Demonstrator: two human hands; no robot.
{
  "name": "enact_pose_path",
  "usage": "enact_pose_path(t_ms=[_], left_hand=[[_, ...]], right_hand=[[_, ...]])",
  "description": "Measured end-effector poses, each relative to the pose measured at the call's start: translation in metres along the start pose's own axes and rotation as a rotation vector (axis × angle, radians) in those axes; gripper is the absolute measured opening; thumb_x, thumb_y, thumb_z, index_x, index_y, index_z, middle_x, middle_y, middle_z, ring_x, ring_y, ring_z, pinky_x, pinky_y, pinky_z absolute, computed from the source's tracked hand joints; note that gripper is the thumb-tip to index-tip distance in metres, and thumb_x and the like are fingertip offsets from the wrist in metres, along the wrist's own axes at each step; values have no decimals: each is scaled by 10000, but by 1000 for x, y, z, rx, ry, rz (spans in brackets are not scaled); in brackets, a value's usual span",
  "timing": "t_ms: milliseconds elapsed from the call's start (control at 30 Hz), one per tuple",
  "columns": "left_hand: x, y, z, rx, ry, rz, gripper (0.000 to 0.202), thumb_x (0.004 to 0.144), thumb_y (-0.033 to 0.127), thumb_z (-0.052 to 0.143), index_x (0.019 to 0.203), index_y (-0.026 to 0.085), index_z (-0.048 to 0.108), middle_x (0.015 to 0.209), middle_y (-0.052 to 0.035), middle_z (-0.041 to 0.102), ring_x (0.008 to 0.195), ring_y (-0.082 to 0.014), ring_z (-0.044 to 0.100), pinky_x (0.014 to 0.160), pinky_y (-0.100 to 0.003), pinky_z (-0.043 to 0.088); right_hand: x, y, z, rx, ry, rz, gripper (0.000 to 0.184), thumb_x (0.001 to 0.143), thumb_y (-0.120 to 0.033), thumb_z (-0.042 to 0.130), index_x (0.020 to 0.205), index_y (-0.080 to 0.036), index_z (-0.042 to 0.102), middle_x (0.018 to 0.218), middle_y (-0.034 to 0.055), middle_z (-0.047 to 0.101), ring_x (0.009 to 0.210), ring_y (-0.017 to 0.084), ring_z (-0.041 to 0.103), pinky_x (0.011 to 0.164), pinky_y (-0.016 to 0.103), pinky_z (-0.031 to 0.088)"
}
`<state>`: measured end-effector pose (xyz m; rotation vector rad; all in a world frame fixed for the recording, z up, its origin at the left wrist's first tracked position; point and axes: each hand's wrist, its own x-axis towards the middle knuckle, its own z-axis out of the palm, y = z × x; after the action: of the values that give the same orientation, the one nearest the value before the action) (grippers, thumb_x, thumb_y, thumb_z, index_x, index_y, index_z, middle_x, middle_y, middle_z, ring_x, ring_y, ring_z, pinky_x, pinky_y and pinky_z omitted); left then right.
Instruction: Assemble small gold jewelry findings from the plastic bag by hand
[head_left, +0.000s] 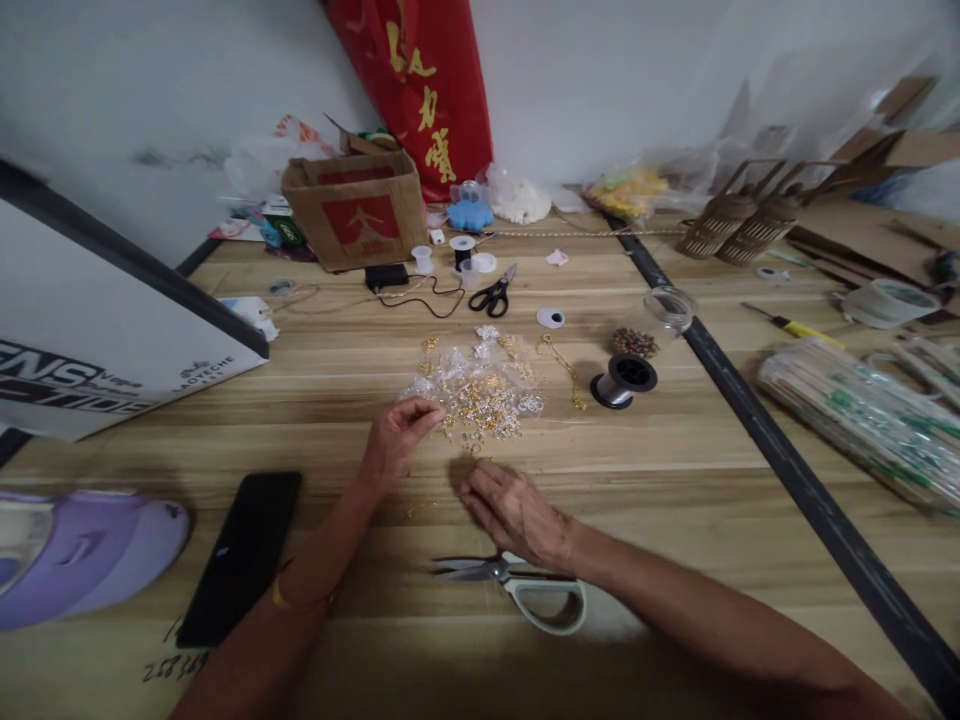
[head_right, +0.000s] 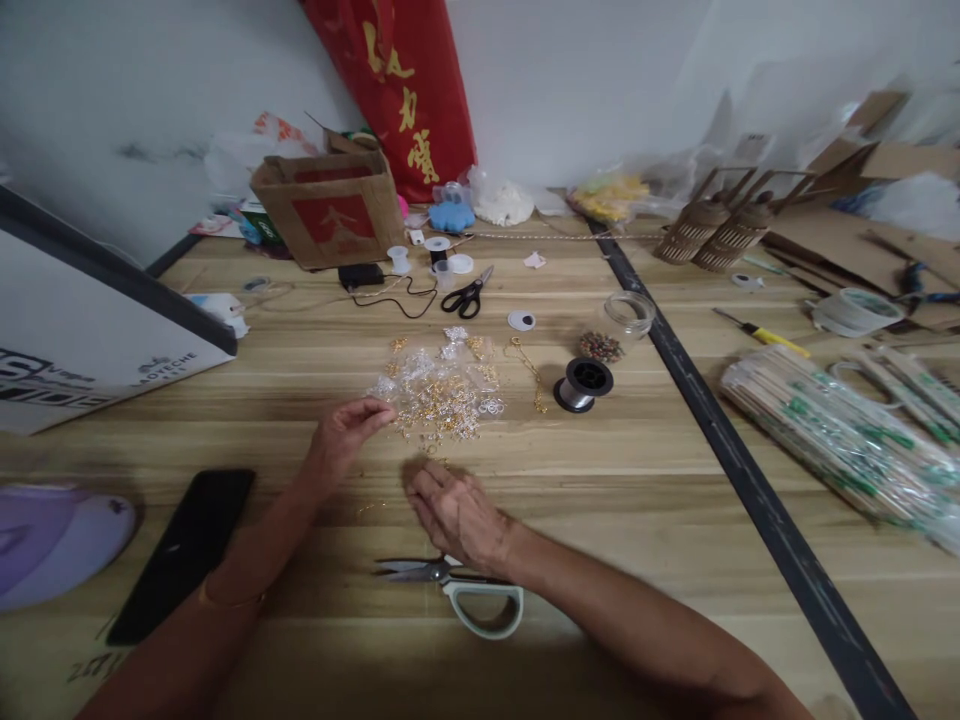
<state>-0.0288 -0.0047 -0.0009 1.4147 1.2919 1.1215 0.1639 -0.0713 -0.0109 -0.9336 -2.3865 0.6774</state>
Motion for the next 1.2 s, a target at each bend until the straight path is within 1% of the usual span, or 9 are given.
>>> enact_pose_path(t_ms=[67,167,267,367,567,700,833,1033,1200], left_hand=[[-2,3,3,-105,-8,-109,209,651,342,726,697,145,674,661,0,636,640,-122,557,660,-236,455],[-6,5,9,-202,-45,-199,244,621,360,746,691,136,678,598,8,616,585,-107,537,622,-230,454],[-13,4,14,-255,-72,-233,255,621,363,752,712,134,688,609,6,624,577,-98,535,613,-223,452],[-18,1,16,-218,-69,-239,258,614,362,758,709,130,696,607,2,630,581,-99,539,611,-221,451],[-19,-5,15,-228,50,-254,288,563,365,785,690,123,693,606,-8,660,584,-110,571,627,-232,470],[-18,-7,14,-245,81,-245,289,571,360,782,704,120,691,609,-23,675,587,-127,596,617,-242,479],[-19,-10,12,-266,76,-220,263,594,339,775,717,121,694,626,-28,685,587,-123,600,599,-233,476],[-18,-15,9,-276,10,-197,249,659,335,739,779,118,711,770,-69,725,577,-103,589,570,-220,460],[-17,-19,9,-332,5,-215,242,639,330,752,739,120,686,802,-72,732,572,-106,604,582,-238,484]], right_hand=[[1,3,0,171,79,54,121,911,-158,416,846,-166,517,811,38,563,711,128,524,654,233,423],[3,8,1,374,162,192,92,882,-181,466,827,-164,537,718,1,538,631,106,488,593,209,391],[5,12,3,513,225,304,103,861,-219,502,804,-155,558,691,-8,536,621,101,484,572,200,377],[6,15,3,592,244,328,120,849,-245,518,796,-149,566,689,-6,537,632,105,485,588,206,383],[6,15,4,595,242,308,114,841,-233,521,787,-144,568,677,-9,524,617,100,470,577,204,370],[6,16,5,584,227,307,101,837,-222,523,792,-144,568,678,-11,529,615,97,472,574,201,368],[6,15,4,575,218,307,106,840,-228,522,790,-146,566,681,-11,524,614,98,467,569,203,365],[7,14,2,569,204,321,110,841,-238,528,791,-148,566,688,-9,533,622,102,475,576,209,370],[7,14,2,563,188,327,108,844,-227,520,792,-144,565,700,-3,532,636,105,477,589,213,369]])
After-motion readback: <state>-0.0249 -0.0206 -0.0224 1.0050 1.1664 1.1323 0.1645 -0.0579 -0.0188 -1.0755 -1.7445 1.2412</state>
